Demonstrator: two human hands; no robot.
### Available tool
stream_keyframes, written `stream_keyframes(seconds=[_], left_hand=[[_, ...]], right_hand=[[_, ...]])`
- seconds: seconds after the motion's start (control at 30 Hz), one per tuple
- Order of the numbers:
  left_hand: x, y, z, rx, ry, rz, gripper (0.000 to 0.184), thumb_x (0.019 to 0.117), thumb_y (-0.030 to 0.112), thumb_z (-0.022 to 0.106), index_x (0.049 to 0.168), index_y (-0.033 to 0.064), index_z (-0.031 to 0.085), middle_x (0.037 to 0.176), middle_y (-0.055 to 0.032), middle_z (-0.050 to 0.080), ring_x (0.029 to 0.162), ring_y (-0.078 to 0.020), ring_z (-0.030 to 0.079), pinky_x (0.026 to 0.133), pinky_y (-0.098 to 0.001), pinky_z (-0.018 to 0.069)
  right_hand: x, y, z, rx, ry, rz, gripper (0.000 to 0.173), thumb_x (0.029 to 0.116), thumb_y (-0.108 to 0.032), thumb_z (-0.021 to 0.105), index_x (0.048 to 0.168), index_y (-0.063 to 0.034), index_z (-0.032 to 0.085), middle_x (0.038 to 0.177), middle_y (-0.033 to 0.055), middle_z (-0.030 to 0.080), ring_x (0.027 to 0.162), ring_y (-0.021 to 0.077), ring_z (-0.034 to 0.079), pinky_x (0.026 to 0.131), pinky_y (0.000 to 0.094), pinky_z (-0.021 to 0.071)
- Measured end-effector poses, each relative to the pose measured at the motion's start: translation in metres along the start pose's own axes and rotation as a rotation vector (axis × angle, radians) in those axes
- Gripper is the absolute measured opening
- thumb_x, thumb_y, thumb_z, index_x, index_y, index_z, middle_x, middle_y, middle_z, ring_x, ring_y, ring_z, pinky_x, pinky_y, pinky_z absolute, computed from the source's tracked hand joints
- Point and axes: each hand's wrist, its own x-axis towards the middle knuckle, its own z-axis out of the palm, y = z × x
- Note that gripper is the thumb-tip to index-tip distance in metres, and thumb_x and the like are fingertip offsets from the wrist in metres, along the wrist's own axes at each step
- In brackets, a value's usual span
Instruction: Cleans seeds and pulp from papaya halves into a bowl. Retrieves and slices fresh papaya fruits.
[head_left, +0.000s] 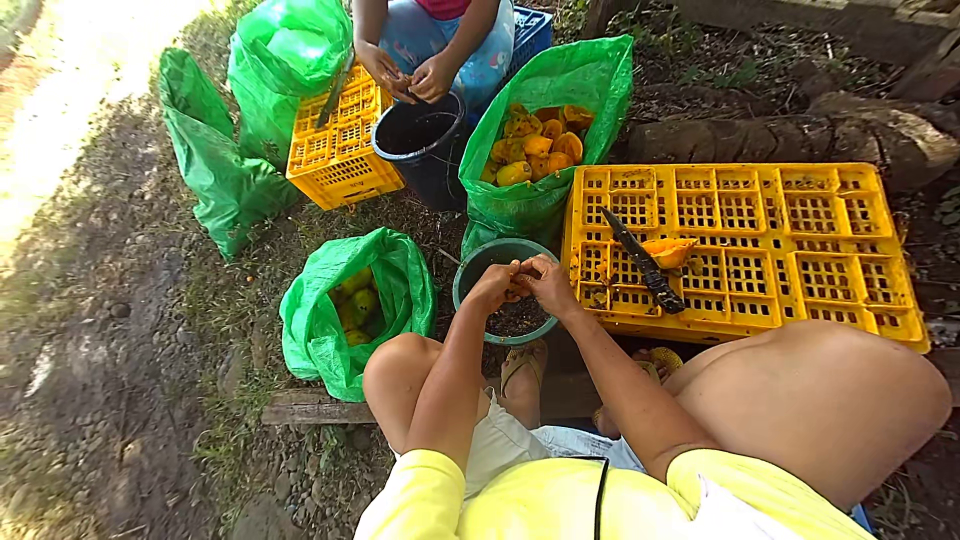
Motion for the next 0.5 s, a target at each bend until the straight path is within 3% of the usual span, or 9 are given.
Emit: stream_keyframes(seconds=[0.1,0.17,0.23,0.33,0.4,0.5], left_hand=[[-0.001,-0.001,-0.003,-0.016,-0.013,0.011,0.034,0.1123,0.025,0.037,0.114,0.0030,0.063,0.086,-0.0042,0.067,0.069,-0.0103,0.062,0.062,-0.0248,0.0514],[-0.003,0.002,-0.004,-0.032,0.004,0.025,0.030,0.1109,0.019,0.039,0.115,0.0018,0.063,0.085,-0.0048,0.067,0.066,-0.0099,0.062,0.060,-0.0239,0.0509],[-0.004,0.003,-0.003,-0.026,0.018,0.038,0.027,0.1100,0.016,0.040,0.111,0.0018,0.063,0.083,-0.0040,0.065,0.065,-0.0098,0.060,0.060,-0.0240,0.0505],[-0.004,0.003,-0.003,0.011,0.004,0.044,0.027,0.1093,0.014,0.039,0.106,0.0017,0.063,0.079,-0.0027,0.064,0.063,-0.0089,0.060,0.059,-0.0233,0.0506],[-0.004,0.003,-0.005,0.051,-0.019,0.040,0.027,0.1101,0.015,0.038,0.109,0.0013,0.062,0.080,-0.0024,0.063,0.063,-0.0083,0.059,0.059,-0.0223,0.0509],[-0.005,0.002,-0.008,0.144,-0.034,0.037,0.029,0.1099,0.015,0.039,0.112,0.0005,0.064,0.085,-0.0039,0.066,0.062,-0.0081,0.057,0.057,-0.0223,0.0486]], right_hand=[[-0.001,-0.001,-0.005,-0.005,-0.011,0.075,0.014,0.1017,-0.001,0.060,0.109,0.0024,0.071,0.114,0.0210,0.067,0.102,0.0332,0.067,0.093,0.0513,0.0537],[-0.002,-0.003,-0.010,0.059,-0.031,0.137,0.019,0.1066,-0.007,0.054,0.113,-0.0010,0.070,0.116,0.0182,0.069,0.100,0.0298,0.069,0.092,0.0496,0.0555],[-0.003,-0.004,-0.012,0.109,-0.053,0.144,0.017,0.1059,-0.014,0.059,0.112,-0.0020,0.069,0.111,0.0167,0.069,0.094,0.0271,0.069,0.087,0.0476,0.0569],[-0.003,0.002,-0.011,0.160,-0.093,0.088,0.014,0.0999,-0.009,0.067,0.112,-0.0013,0.068,0.108,0.0155,0.069,0.092,0.0241,0.067,0.085,0.0431,0.0565],[0.001,0.016,-0.008,0.186,-0.131,0.062,0.015,0.0984,-0.006,0.068,0.113,-0.0006,0.068,0.110,0.0154,0.070,0.095,0.0230,0.068,0.087,0.0422,0.0564],[0.011,0.027,-0.007,0.218,-0.202,0.124,0.013,0.0992,-0.010,0.067,0.109,-0.0011,0.068,0.101,0.0136,0.070,0.087,0.0203,0.068,0.081,0.0407,0.0585]])
